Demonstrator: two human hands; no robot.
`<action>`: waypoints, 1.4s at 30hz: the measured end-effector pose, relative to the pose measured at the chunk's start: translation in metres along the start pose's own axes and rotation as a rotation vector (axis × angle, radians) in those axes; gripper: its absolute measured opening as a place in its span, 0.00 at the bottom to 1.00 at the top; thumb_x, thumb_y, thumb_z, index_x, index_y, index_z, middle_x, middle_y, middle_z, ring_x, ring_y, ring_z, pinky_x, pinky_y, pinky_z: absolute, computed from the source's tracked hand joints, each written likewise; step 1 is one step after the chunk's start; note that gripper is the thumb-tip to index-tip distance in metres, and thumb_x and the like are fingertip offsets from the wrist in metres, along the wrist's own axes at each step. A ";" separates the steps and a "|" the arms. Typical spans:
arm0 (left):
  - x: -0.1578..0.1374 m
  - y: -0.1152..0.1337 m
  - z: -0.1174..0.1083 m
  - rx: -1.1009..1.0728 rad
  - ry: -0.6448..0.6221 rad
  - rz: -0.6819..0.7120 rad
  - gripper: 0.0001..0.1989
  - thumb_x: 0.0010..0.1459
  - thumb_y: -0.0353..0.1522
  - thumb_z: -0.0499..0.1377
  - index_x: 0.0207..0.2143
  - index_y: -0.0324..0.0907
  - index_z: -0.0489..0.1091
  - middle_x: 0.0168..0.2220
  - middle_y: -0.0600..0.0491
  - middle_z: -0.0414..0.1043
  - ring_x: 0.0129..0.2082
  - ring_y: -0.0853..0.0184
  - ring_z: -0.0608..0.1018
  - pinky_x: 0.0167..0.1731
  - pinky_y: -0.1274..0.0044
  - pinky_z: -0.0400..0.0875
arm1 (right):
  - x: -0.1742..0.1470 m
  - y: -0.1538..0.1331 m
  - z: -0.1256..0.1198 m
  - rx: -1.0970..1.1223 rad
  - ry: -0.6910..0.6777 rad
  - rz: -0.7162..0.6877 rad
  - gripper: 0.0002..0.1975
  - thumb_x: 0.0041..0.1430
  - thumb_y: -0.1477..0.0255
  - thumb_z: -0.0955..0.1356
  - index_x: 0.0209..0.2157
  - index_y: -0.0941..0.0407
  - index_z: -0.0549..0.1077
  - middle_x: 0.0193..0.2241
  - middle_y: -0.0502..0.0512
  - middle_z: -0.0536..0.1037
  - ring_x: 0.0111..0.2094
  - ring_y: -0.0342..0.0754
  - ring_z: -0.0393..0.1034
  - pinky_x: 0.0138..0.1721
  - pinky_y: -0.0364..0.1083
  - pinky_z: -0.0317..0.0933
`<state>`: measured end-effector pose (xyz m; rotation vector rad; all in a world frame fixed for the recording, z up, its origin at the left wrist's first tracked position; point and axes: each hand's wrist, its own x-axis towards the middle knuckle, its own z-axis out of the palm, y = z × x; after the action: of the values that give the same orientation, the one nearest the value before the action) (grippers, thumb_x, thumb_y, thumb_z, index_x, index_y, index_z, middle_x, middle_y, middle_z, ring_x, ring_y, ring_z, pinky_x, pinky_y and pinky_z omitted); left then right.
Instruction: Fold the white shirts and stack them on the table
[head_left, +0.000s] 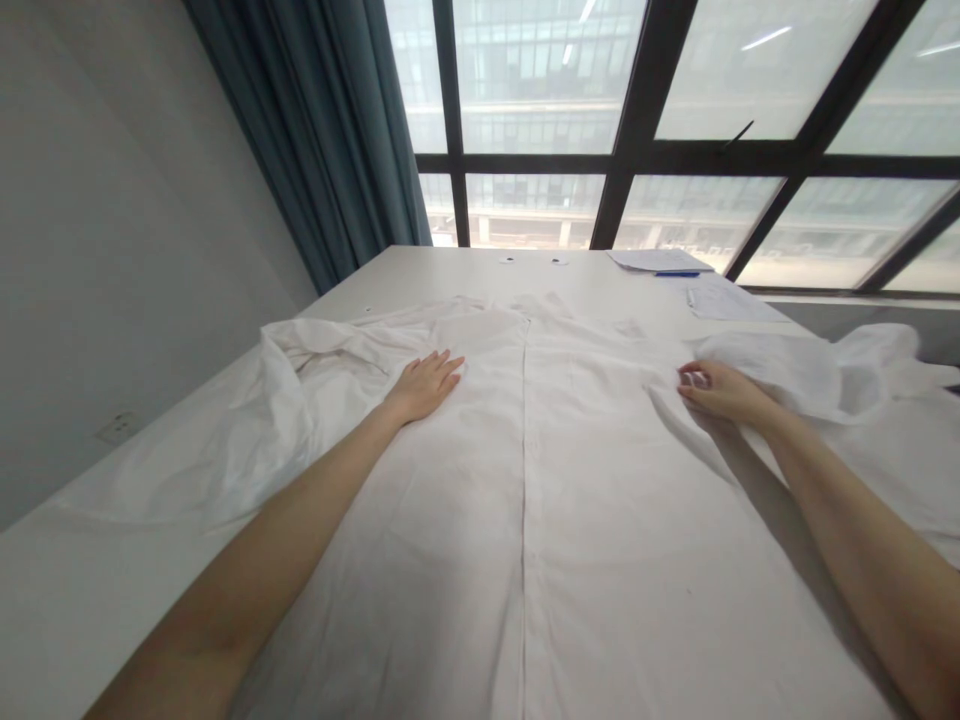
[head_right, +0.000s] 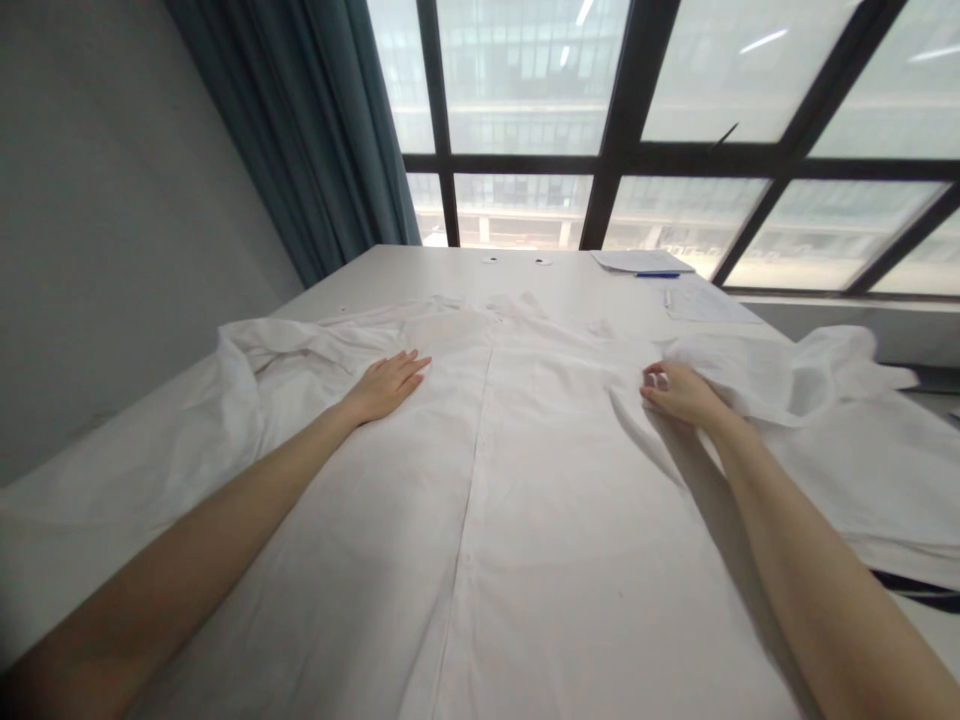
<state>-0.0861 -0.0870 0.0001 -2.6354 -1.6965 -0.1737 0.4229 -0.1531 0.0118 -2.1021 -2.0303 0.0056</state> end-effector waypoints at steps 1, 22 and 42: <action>0.000 0.000 0.000 -0.005 0.005 0.001 0.26 0.70 0.41 0.39 0.66 0.48 0.55 0.69 0.48 0.51 0.68 0.58 0.55 0.63 0.62 0.51 | 0.001 0.001 -0.001 -0.019 -0.003 0.011 0.15 0.54 0.65 0.68 0.38 0.61 0.76 0.35 0.67 0.80 0.34 0.55 0.74 0.36 0.48 0.65; -0.004 0.001 -0.001 0.016 -0.014 0.018 0.26 0.70 0.43 0.40 0.66 0.46 0.55 0.69 0.48 0.51 0.68 0.57 0.55 0.63 0.62 0.50 | -0.005 -0.044 -0.004 -0.090 0.164 -0.027 0.15 0.64 0.74 0.59 0.44 0.61 0.73 0.47 0.73 0.75 0.44 0.58 0.72 0.46 0.52 0.63; -0.007 0.004 0.000 0.044 -0.029 0.010 0.28 0.70 0.45 0.39 0.67 0.46 0.52 0.69 0.48 0.48 0.69 0.58 0.52 0.64 0.62 0.48 | -0.016 -0.106 0.007 -0.091 0.073 -0.178 0.29 0.67 0.64 0.57 0.65 0.62 0.57 0.63 0.69 0.62 0.64 0.61 0.55 0.61 0.60 0.55</action>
<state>-0.0849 -0.0946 -0.0004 -2.6274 -1.6746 -0.0973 0.3161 -0.1654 0.0195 -1.9333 -2.2035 -0.1930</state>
